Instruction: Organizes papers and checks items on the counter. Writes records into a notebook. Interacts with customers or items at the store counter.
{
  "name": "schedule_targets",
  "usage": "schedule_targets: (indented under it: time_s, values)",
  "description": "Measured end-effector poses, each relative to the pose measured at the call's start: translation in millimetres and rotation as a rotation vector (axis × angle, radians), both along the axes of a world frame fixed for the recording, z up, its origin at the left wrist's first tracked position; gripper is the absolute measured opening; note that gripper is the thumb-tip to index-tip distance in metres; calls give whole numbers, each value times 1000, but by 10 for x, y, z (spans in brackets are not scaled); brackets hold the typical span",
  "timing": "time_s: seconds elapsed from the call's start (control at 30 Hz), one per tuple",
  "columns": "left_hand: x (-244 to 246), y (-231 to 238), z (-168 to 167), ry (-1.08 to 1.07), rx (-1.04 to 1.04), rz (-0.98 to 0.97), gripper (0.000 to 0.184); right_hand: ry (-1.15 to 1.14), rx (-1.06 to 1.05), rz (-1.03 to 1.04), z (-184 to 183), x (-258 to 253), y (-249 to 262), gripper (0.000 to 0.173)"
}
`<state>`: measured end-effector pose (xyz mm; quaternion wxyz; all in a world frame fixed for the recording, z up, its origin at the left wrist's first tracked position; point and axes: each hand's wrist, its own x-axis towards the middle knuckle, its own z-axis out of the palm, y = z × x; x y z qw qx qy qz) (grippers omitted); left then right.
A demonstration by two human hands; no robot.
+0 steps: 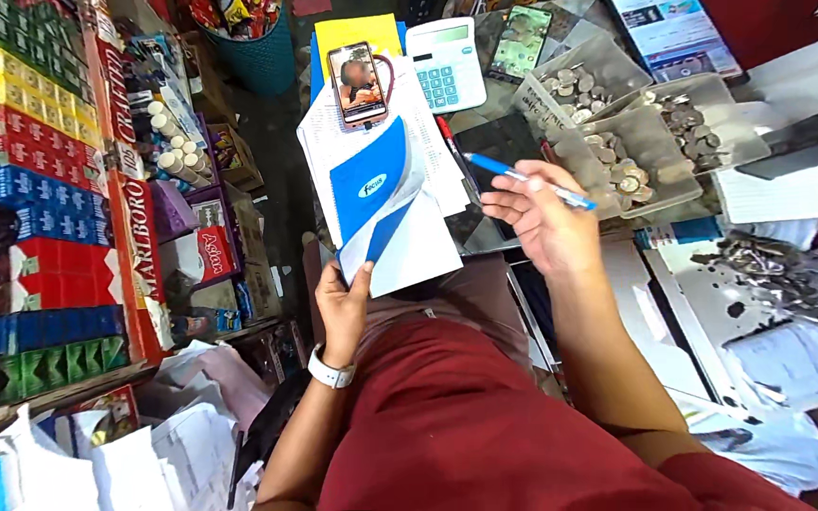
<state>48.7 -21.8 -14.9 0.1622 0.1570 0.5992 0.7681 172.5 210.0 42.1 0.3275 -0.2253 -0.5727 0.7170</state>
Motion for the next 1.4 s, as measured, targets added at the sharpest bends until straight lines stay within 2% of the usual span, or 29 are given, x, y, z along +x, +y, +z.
schedule_targets:
  time_s: [0.1, 0.17, 0.27, 0.33, 0.43, 0.57, 0.73, 0.83, 1.27, 1.4]
  values:
    - [-20, -28, 73, -151, 125, 15, 28, -49, 208, -46, -210, -147, -282, 17]
    - [-18, -33, 108, -197, 184, 17, 28, -118, 263, -12, -309, -223, -446, 19]
    - [-4, -41, 99, -196, 227, -29, 23, -114, 95, 66, -377, -301, -567, 19]
    - [35, -33, 64, -188, 223, -71, 20, -117, -11, 32, -370, -310, -553, 23]
    - [159, 14, 66, -206, 204, -123, 21, -320, 57, -104, -266, -232, -443, 33]
    - [312, 120, 61, -83, 163, -229, 21, -420, 176, -144, -353, -72, -217, 35]
    - [341, 227, -52, 165, 103, -370, 10, -397, 305, -164, -386, 94, -185, 31]
    - [320, 256, -102, 314, 48, -426, 12, -372, 374, -169, -431, 106, -230, 29]
    - [327, 263, -75, 505, -52, -476, 22, -292, 440, -203, -558, -3, -343, 20]
    - [306, 261, -98, 575, -118, -442, 23, -378, 617, -122, -550, -62, -275, 19]
